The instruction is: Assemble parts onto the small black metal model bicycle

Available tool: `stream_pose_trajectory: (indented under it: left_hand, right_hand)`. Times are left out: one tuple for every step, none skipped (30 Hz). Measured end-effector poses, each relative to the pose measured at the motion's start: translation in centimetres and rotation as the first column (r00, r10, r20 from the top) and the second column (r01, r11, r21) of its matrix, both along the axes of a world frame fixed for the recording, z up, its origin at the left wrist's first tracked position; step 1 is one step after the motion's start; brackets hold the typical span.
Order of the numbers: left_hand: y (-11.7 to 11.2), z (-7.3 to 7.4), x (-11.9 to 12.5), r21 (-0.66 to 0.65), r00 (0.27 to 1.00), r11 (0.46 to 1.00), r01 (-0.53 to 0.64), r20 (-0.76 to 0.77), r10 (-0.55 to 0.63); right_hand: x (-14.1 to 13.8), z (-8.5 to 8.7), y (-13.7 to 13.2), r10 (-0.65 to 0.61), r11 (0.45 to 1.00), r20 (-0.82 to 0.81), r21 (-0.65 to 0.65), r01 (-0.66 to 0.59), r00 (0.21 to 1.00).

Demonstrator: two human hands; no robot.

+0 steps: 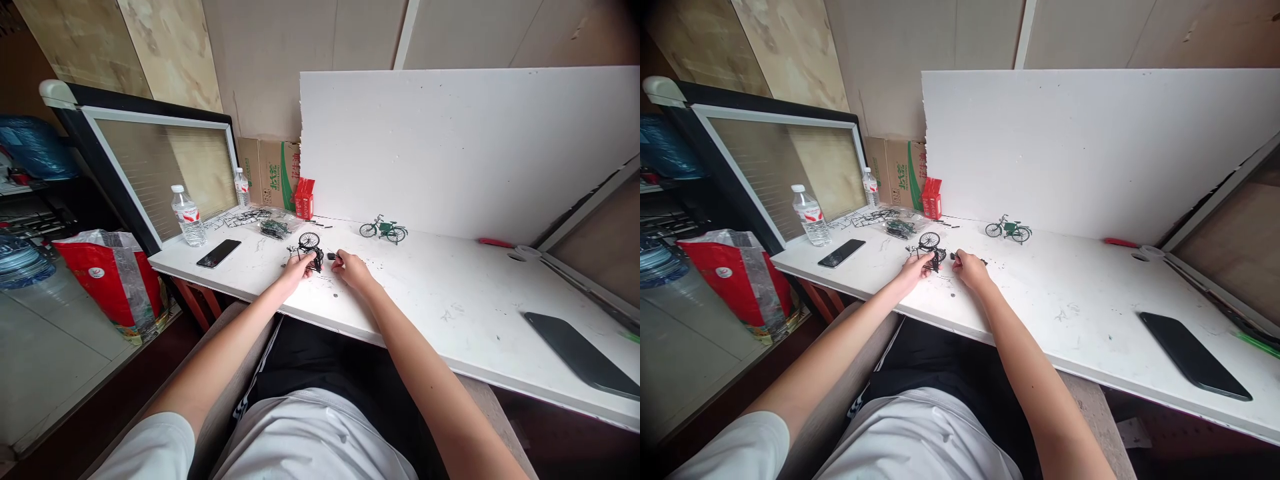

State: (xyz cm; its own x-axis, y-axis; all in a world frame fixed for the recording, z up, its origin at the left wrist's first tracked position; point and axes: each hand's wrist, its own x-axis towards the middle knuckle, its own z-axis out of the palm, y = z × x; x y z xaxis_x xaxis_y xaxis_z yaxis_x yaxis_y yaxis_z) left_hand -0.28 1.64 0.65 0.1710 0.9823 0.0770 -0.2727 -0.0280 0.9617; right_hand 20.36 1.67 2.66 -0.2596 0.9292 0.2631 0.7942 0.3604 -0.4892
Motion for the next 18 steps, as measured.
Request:
stream_pose_trajectory:
  left_hand:
    - [0.0, 0.0, 0.0, 0.002, 1.0, 1.0, 0.0, -0.002, 0.0]
    - [0.0, -0.1, 0.0, 0.004, 1.0, 1.0, -0.002, -0.005, 0.002]
    - [0.1, -0.1, 0.0, 0.005, 1.0, 1.0, -0.004, -0.007, 0.004]
    - [0.1, -0.1, -0.1, 0.006, 1.0, 1.0, -0.007, -0.009, 0.007]
    - [0.1, -0.1, -0.1, 0.009, 1.0, 1.0, -0.008, -0.012, 0.008]
    - [0.1, -0.2, -0.1, 0.012, 1.0, 1.0, -0.008, -0.016, 0.008]
    - [0.0, -0.2, -0.1, 0.017, 1.0, 1.0, -0.008, -0.02, 0.008]
    - [0.0, -0.2, -0.1, 0.022, 1.0, 1.0, -0.006, -0.024, 0.007]
    - [0.0, -0.2, -0.1, 0.025, 1.0, 1.0, -0.005, -0.028, 0.006]
    - [0.0, -0.2, -0.1, 0.027, 1.0, 1.0, -0.004, -0.031, 0.004]
    - [0.0, -0.2, -0.1, 0.029, 0.999, 1.0, -0.002, -0.032, 0.003]
    - [-0.1, -0.2, -0.1, 0.03, 0.999, 1.0, -0.001, -0.034, 0.002]
    - [-0.1, -0.2, -0.1, 0.032, 0.999, 0.999, 0.002, -0.035, 0.0]
    - [-0.1, -0.1, -0.1, 0.033, 0.999, 0.999, 0.004, -0.036, -0.002]
    - [-0.2, -0.1, -0.1, 0.033, 0.999, 0.999, 0.004, -0.037, -0.003]
    - [-0.2, -0.1, -0.1, 0.031, 0.999, 1.0, 0.004, -0.038, -0.003]
    - [-0.2, -0.1, -0.1, 0.029, 0.999, 1.0, 0.003, -0.04, -0.002]
    - [-0.2, 0.0, -0.1, 0.027, 0.999, 1.0, 0.002, -0.042, -0.001]
  right_hand:
    - [-0.1, 0.0, 0.0, -0.005, 1.0, 0.03, 0.0, 0.005, 1.0]
    - [-0.2, 0.0, 0.0, -0.009, 1.0, 0.06, 0.004, 0.008, 0.998]
    - [-0.3, 0.0, 0.1, -0.013, 1.0, 0.091, 0.012, 0.012, 0.996]
    - [-0.3, 0.0, 0.1, -0.017, 1.0, 0.126, 0.022, 0.015, 0.992]
    - [-0.4, -0.1, 0.1, -0.023, 0.999, 0.164, 0.033, 0.017, 0.986]
    - [-0.5, -0.2, 0.0, -0.028, 0.999, 0.202, 0.045, 0.019, 0.979]
    - [-0.7, -0.2, 0.0, -0.034, 0.998, 0.237, 0.057, 0.021, 0.971]
    - [-0.8, -0.3, 0.0, -0.039, 0.997, 0.268, 0.071, 0.021, 0.963]
    - [-0.9, -0.4, 0.0, -0.043, 0.996, 0.293, 0.084, 0.019, 0.955]
    - [-1.0, -0.5, 0.0, -0.044, 0.995, 0.313, 0.097, 0.014, 0.949]
    - [-1.0, -0.6, 0.0, -0.043, 0.994, 0.33, 0.107, 0.008, 0.943]
    - [-1.1, -0.7, 0.0, -0.043, 0.993, 0.345, 0.114, 0.003, 0.938]
    - [-1.2, -0.8, 0.0, -0.042, 0.993, 0.359, 0.119, -0.001, 0.932]
    - [-1.2, -0.9, 0.0, -0.04, 0.993, 0.373, 0.121, -0.006, 0.927]
    - [-1.2, -1.0, 0.0, -0.037, 0.993, 0.384, 0.122, -0.011, 0.922]
    - [-1.3, -1.1, 0.0, -0.034, 0.992, 0.394, 0.123, -0.016, 0.919]
    - [-1.3, -1.2, 0.0, -0.031, 0.992, 0.401, 0.125, -0.021, 0.916]
    - [-1.3, -1.2, -0.1, -0.031, 0.992, 0.405, 0.128, -0.023, 0.914]
